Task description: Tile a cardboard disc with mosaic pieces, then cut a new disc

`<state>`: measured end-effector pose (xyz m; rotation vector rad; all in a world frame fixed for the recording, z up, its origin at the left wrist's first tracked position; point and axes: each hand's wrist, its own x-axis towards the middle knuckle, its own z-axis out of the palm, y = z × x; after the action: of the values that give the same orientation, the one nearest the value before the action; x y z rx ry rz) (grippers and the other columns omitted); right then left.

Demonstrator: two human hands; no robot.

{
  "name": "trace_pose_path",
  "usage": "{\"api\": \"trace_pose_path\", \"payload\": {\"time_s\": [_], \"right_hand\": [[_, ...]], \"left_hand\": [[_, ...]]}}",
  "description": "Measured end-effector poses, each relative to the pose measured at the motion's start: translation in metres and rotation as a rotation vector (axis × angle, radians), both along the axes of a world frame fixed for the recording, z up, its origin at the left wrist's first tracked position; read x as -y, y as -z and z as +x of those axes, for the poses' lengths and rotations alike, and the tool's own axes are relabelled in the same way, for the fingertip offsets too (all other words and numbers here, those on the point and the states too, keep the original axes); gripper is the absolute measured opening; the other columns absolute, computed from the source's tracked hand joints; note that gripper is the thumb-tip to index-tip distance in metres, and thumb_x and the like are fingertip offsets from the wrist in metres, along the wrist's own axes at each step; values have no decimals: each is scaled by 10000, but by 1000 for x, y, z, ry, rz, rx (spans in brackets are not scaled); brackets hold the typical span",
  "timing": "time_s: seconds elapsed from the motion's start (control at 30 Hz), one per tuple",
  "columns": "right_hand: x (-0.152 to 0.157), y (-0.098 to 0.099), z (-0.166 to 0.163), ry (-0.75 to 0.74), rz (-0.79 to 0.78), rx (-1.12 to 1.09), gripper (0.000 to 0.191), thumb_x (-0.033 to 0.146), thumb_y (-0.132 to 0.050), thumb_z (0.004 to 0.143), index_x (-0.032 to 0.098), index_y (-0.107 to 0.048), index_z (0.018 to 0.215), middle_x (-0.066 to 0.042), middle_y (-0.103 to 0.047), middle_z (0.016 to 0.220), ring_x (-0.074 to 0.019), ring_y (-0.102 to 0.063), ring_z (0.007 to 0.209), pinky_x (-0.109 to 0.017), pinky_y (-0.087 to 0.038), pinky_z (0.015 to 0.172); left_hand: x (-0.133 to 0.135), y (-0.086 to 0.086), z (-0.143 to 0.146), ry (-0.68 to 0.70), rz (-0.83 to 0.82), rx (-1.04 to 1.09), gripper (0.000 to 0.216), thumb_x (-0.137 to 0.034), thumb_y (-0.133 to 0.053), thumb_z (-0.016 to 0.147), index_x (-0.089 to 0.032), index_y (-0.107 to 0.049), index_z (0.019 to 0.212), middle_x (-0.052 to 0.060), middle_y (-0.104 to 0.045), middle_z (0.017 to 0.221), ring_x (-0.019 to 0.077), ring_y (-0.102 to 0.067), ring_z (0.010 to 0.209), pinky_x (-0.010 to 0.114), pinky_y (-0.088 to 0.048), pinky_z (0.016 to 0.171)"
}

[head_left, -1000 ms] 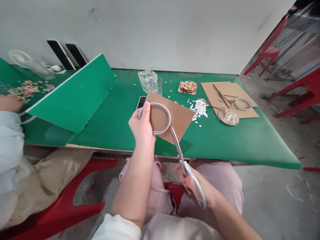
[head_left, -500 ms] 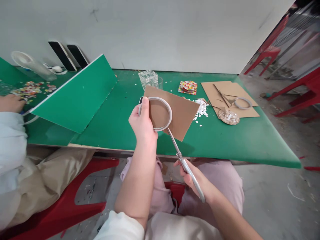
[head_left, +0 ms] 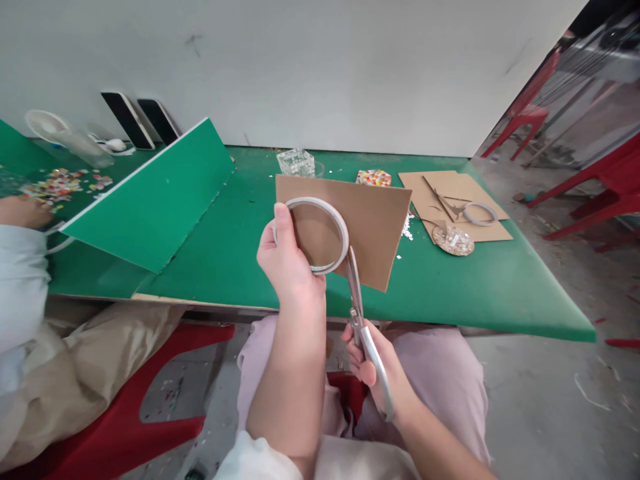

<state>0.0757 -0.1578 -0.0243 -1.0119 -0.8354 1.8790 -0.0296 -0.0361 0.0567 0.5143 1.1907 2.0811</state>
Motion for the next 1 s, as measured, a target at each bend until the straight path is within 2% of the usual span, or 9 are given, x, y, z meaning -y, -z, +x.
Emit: {"api": "trace_pose_path", "payload": {"time_s": [0.07, 0.27, 0.43, 0.6, 0.77, 1.0], "right_hand": [[1, 4, -3, 16, 8, -16, 712, 713, -693, 390, 203, -460, 828, 103, -284, 550, -51, -190, 471, -209, -121, 426], [-1, 14, -12, 54, 114, 69, 479, 575, -677, 626, 212, -443, 834, 97, -347, 509, -64, -277, 428, -211, -192, 432], [-8, 16, -20, 126, 209, 104, 468, 589, -666, 625, 207, -469, 810, 70, -447, 508, -87, -347, 477, -216, -258, 477], [-13, 20, -18, 155, 290, 198, 493, 665, -597, 650, 199, -485, 766, 46, -512, 539, -93, -393, 472, -224, -296, 477], [-18, 24, -12, 131, 295, 368, 572, 748, -563, 589, 196, -455, 694, 65, -437, 489, -75, -341, 423, -213, -293, 425], [-19, 30, -15, 116, 321, 323, 574, 731, -574, 606, 202, -471, 803, 68, -392, 537, -82, -325, 476, -208, -281, 445]], "left_hand": [[3, -6, 2, -14, 3, 6, 377, -566, -595, 691, -195, -531, 715, -8, -561, 696, 124, -571, 645, 233, -450, 547], [11, -18, 7, -3, -14, -20, 383, -589, -540, 726, -207, -512, 739, 4, -566, 731, 132, -570, 665, 233, -452, 538], [10, -15, 11, 40, 4, 19, 366, -577, -549, 724, -213, -516, 736, -8, -569, 735, 128, -571, 656, 243, -456, 552], [4, -8, 9, -5, -45, 99, 388, -566, -611, 672, -188, -537, 718, -6, -571, 699, 108, -553, 594, 220, -429, 512], [1, 1, 5, 8, -83, 180, 390, -547, -652, 632, -181, -546, 716, -19, -578, 663, 102, -552, 553, 221, -423, 500], [3, 3, 4, -13, -86, 191, 382, -531, -672, 619, -179, -545, 697, -25, -564, 643, 92, -530, 536, 211, -415, 482]]}}
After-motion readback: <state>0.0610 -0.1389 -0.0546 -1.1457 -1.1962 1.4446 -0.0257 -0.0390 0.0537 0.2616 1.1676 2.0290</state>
